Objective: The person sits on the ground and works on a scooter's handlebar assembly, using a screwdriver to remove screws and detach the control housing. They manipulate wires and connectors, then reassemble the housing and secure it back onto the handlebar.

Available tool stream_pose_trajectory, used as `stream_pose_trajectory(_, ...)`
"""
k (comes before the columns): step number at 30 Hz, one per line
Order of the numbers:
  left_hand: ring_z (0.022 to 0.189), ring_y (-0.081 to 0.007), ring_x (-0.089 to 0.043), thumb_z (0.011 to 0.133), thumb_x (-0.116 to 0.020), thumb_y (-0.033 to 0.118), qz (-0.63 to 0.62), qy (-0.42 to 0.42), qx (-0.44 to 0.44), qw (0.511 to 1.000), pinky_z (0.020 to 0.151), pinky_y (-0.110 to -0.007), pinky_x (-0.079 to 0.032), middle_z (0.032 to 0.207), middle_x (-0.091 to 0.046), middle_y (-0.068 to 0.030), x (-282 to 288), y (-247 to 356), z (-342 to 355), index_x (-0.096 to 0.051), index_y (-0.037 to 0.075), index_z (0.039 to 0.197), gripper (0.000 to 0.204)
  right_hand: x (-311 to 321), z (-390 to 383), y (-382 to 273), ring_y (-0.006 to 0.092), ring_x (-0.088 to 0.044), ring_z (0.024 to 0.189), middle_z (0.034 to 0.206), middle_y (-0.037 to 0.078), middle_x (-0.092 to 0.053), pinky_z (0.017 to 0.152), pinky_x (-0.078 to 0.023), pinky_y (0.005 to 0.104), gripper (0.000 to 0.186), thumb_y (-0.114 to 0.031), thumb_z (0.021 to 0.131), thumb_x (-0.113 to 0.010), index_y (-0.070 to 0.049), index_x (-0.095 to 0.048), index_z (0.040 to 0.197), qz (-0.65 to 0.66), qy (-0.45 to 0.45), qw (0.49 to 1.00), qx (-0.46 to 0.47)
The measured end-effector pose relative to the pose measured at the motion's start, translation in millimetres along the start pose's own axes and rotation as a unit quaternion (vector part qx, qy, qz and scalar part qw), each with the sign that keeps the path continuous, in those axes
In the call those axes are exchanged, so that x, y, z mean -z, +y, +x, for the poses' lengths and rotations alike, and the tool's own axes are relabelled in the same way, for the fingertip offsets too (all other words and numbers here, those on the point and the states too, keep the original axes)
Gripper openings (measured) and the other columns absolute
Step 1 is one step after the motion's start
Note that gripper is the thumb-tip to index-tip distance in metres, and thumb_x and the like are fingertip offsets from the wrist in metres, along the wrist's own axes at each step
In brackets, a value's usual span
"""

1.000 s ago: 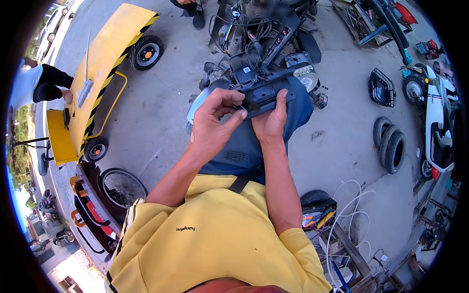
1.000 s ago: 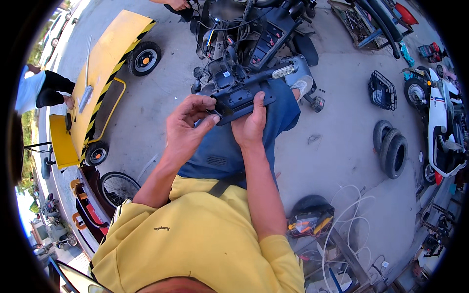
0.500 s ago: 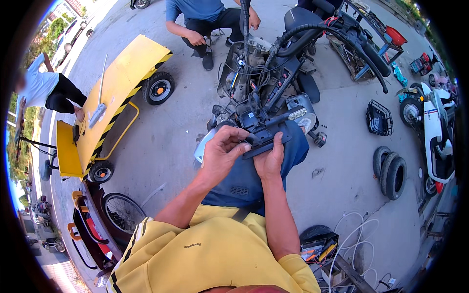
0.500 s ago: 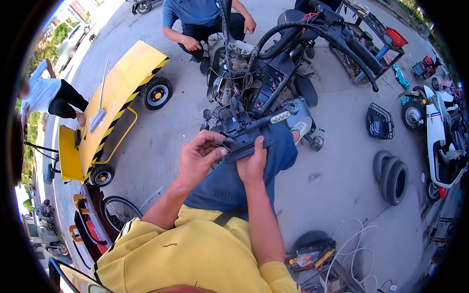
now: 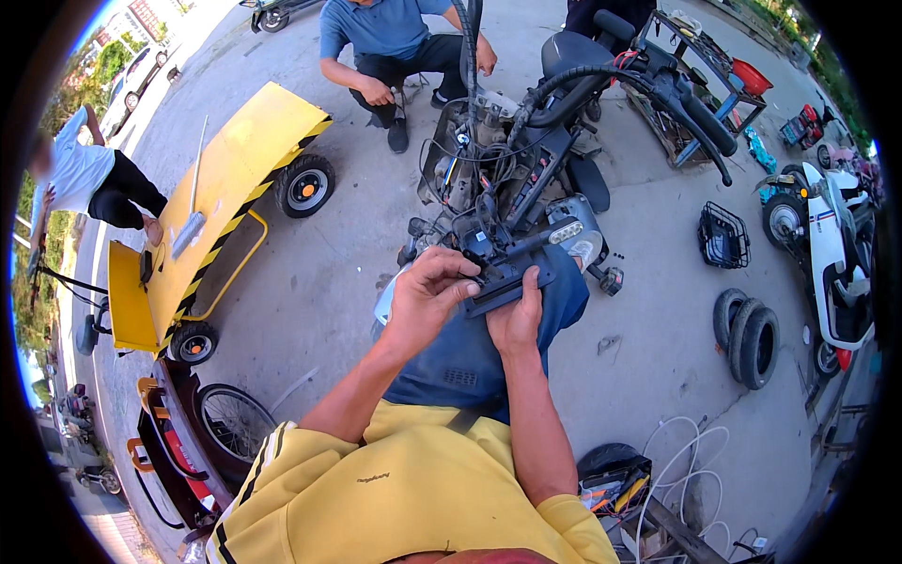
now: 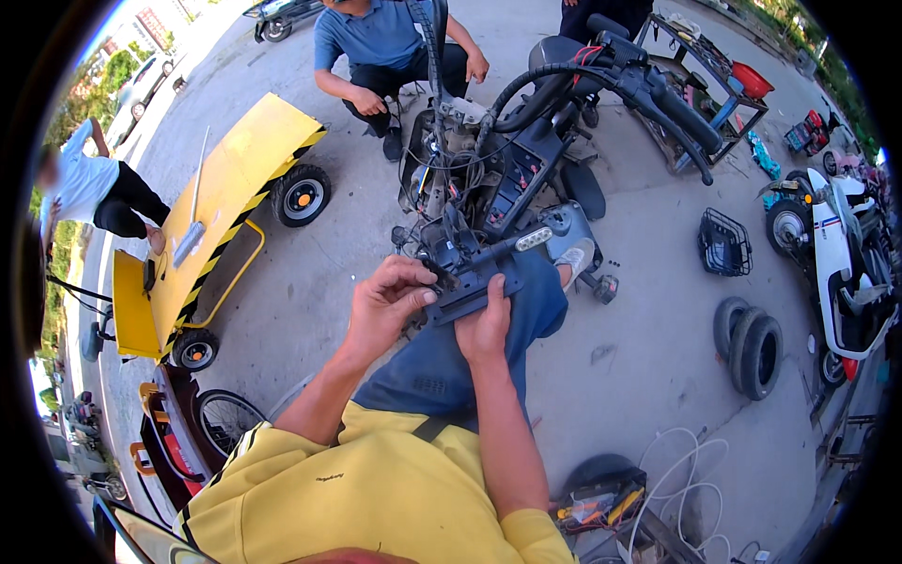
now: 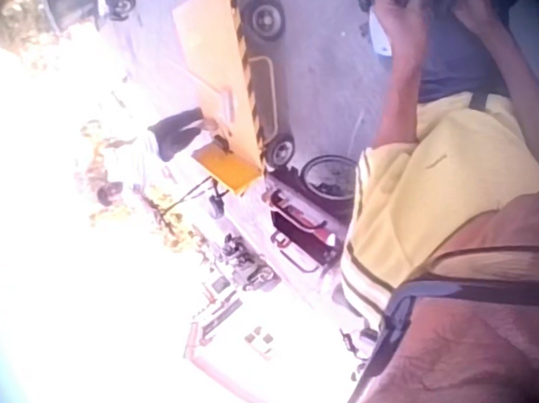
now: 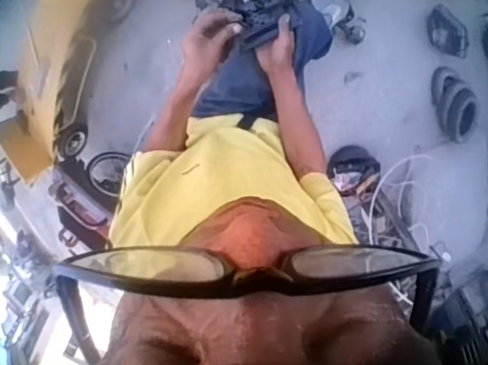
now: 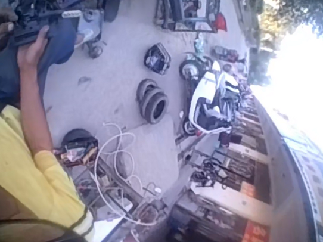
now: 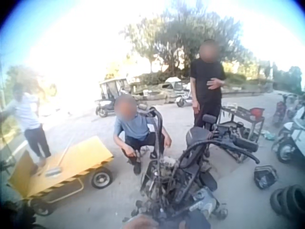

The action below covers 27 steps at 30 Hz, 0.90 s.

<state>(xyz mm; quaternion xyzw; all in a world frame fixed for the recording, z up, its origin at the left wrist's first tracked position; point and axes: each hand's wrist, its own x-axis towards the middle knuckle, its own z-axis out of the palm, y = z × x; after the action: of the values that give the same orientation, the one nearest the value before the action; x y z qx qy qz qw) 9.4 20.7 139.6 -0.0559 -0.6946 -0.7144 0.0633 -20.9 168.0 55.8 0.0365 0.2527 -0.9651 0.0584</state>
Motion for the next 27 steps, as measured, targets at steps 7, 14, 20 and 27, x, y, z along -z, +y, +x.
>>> stream_pose_trajectory(7, 0.081, -0.0136, -0.069, 0.102, -0.069, 0.004, -0.091, 0.045, 0.106, 0.989, 0.077, -0.029, -0.059, 0.097, -0.072, -0.0075, 4.8, 2.9, 8.5, -0.071, -0.002, 0.117, 0.016, 3.8, 0.1, -1.3, 0.0287, -0.061, 0.128, 0.141, 0.014, -0.061, 0.111, -0.048, 0.0456, 0.059, -0.048, 0.113, -0.046, -0.001, -0.047, 0.148, 0.009, -0.029, 0.999, -0.015)
stream_pose_trajectory(14, 0.077, -0.0137, -0.069, 0.104, -0.069, 0.008, -0.166, 0.082, 0.151, 0.971, 0.069, -0.026, -0.057, 0.095, -0.072, -0.0068, 8.4, 6.3, 14.5, -0.069, 0.000, 0.120, 0.018, 2.1, 1.8, -0.5, 0.0290, -0.062, 0.126, 0.140, 0.015, -0.063, 0.111, -0.048, 0.0458, 0.064, -0.055, 0.112, -0.042, -0.002, -0.048, 0.148, -0.013, -0.013, 1.000, -0.007)
stream_pose_trajectory(20, 0.078, -0.0102, -0.064, 0.102, -0.071, 0.010, -0.211, 0.094, 0.180, 0.956, 0.062, -0.023, -0.049, 0.092, -0.069, -0.0033, 20.2, 2.1, 12.6, -0.068, 0.000, 0.119, 0.020, 9.0, 2.3, 3.8, 0.0292, -0.056, 0.135, 0.149, 0.014, -0.058, 0.118, -0.041, 0.0474, 0.063, -0.054, 0.113, -0.039, -0.004, -0.047, 0.152, 0.009, -0.007, 1.000, -0.016)
stream_pose_trajectory(27, 0.080, -0.0131, -0.069, 0.102, -0.068, 0.007, -0.260, 0.089, 0.204, 0.940, 0.066, -0.024, -0.055, 0.095, -0.072, -0.0065, 28.7, -1.8, 12.4, -0.067, 0.000, 0.118, 0.018, 5.3, 0.6, 0.5, 0.0306, -0.054, 0.138, 0.152, 0.015, -0.055, 0.120, -0.039, 0.0483, 0.063, -0.052, 0.114, -0.035, -0.003, -0.044, 0.155, 0.025, -0.022, 0.999, -0.027)
